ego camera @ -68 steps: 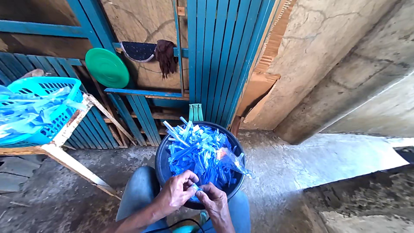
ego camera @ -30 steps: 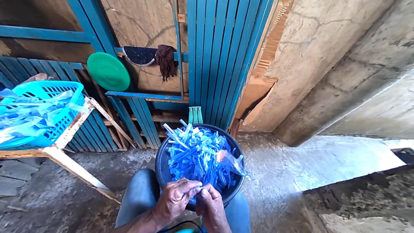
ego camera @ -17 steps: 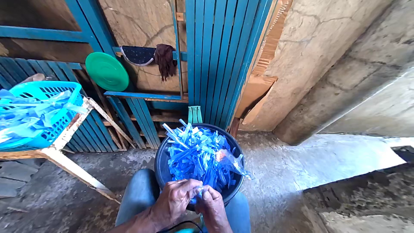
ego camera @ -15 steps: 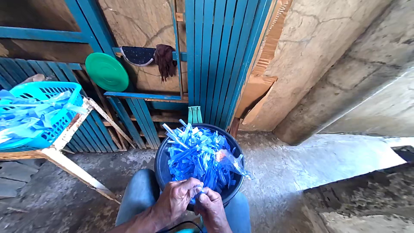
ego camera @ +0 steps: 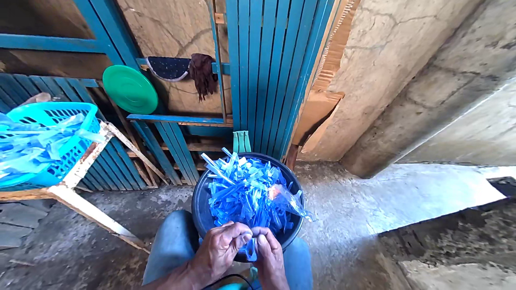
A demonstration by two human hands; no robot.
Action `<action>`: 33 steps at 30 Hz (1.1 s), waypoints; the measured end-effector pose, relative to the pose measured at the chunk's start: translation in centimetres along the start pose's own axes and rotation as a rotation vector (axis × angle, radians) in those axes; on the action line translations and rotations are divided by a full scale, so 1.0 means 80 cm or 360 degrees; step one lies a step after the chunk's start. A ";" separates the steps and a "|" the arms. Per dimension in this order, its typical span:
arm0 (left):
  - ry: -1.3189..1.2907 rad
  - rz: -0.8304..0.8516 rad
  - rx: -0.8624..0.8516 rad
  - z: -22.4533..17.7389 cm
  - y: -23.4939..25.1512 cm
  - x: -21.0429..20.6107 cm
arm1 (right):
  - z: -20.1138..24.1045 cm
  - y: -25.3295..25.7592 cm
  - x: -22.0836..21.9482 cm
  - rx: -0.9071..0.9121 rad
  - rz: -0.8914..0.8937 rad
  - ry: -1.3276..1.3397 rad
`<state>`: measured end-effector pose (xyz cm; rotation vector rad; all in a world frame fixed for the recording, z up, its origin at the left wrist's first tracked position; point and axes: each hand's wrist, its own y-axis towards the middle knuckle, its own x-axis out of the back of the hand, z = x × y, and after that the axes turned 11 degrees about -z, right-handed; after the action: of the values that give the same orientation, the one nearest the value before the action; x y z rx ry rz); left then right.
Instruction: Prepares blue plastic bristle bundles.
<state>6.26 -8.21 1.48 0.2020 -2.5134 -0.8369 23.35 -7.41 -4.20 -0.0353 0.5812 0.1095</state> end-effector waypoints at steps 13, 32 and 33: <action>0.0211 -0.0157 -0.0048 -0.005 0.009 -0.006 | 0.019 0.000 -0.002 0.0647 0.0095 -0.0566; -0.0232 -0.0109 0.0228 -0.015 0.037 0.007 | 0.025 0.011 -0.001 0.0174 0.0321 -0.0422; -0.0250 -0.0131 0.0243 -0.016 0.040 0.009 | 0.024 0.011 0.001 0.0122 0.0334 -0.0399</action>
<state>6.27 -6.52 4.54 0.3030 -2.7355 -0.7172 24.34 -6.41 -2.63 0.1128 0.3365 0.2909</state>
